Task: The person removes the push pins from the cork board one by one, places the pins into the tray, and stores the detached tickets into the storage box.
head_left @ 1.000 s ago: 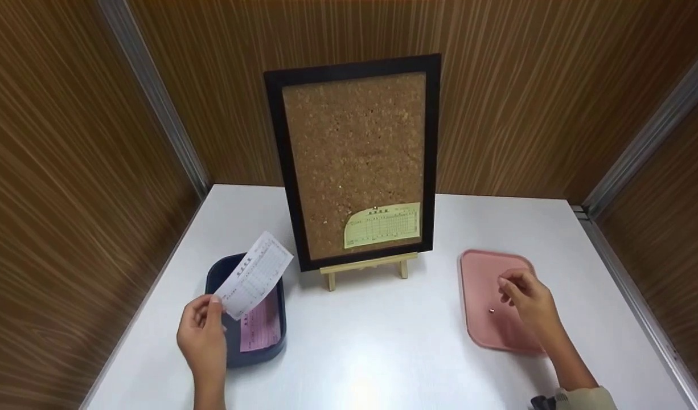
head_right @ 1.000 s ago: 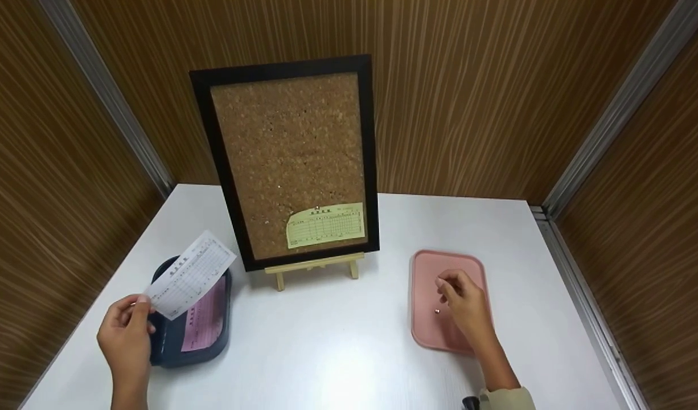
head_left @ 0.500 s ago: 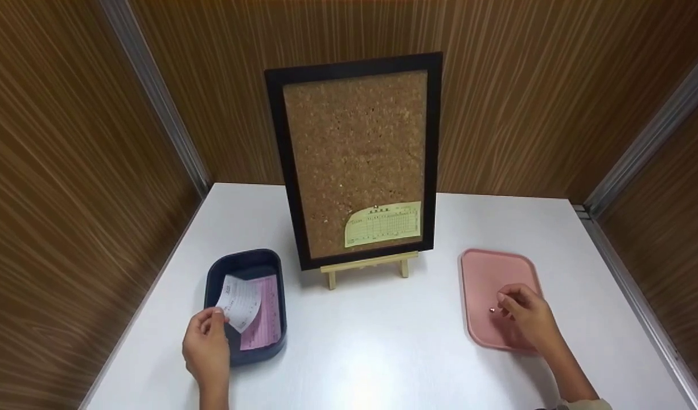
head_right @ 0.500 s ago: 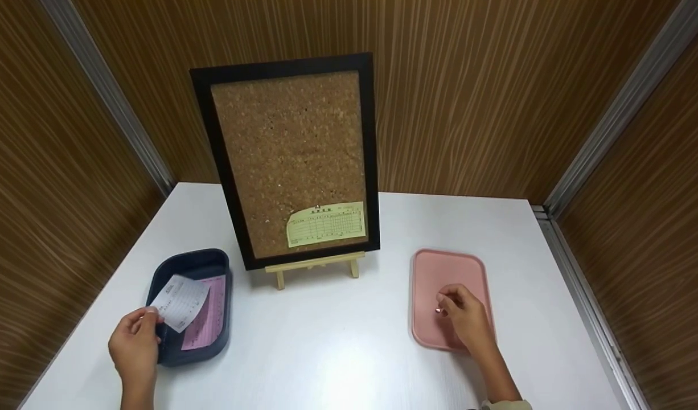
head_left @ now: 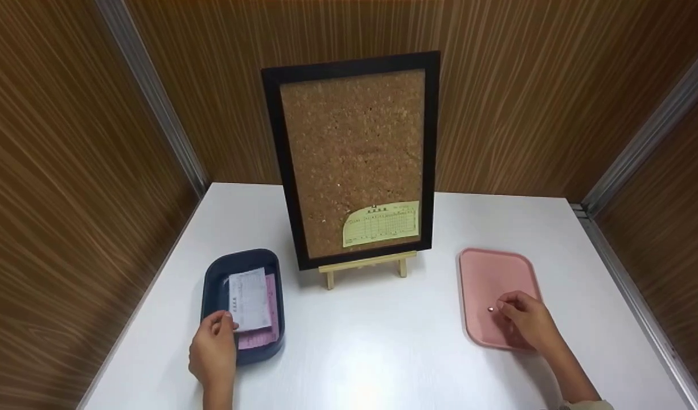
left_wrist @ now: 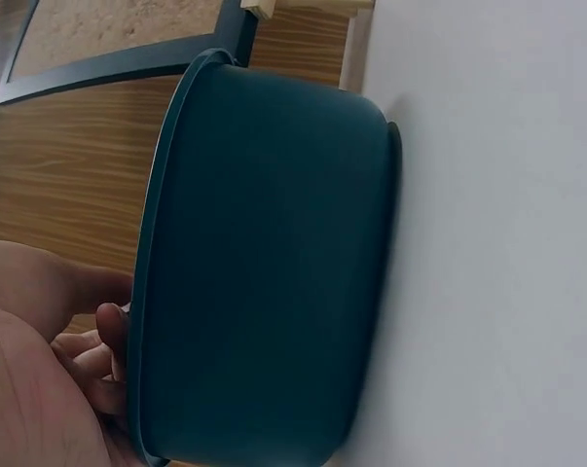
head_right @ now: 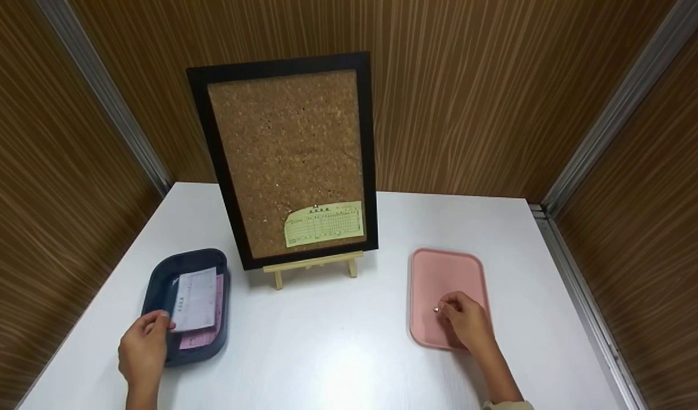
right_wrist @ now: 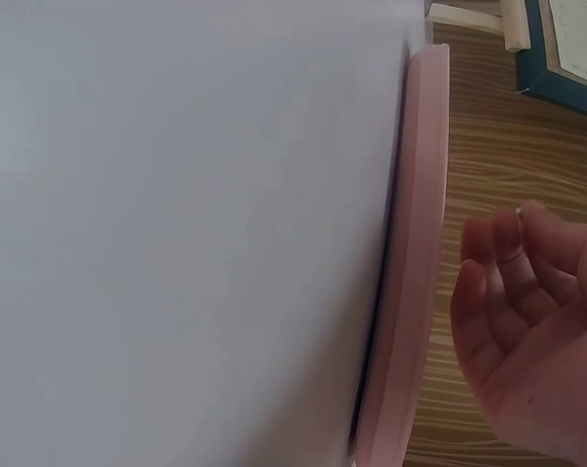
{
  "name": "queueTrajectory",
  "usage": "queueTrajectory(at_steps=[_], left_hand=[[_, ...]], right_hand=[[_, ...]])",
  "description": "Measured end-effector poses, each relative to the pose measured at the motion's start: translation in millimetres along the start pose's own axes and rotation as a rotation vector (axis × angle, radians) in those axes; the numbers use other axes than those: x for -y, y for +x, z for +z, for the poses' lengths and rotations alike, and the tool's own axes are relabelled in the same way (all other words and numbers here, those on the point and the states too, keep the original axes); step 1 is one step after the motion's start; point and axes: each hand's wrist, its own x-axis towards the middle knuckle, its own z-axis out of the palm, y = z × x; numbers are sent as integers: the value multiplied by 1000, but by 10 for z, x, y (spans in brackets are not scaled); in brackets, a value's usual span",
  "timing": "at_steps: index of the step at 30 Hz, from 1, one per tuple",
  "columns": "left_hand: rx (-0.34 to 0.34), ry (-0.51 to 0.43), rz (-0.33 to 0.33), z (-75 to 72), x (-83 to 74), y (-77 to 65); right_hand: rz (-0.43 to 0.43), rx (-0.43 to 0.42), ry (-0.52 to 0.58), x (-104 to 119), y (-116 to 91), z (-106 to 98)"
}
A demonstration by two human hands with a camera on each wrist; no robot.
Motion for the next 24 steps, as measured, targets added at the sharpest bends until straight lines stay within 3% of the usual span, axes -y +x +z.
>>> queueTrajectory(at_steps=[8, 14, 24], left_hand=[[2, -8, 25, 25, -55, -16], [13, -44, 51, 50, -108, -31], [-8, -72, 150, 109, -244, -48]], right_hand=[[47, 16, -133, -36, -13, -51], [9, -10, -216, -52, -18, -66], [18, -18, -168, 93, 8, -79]])
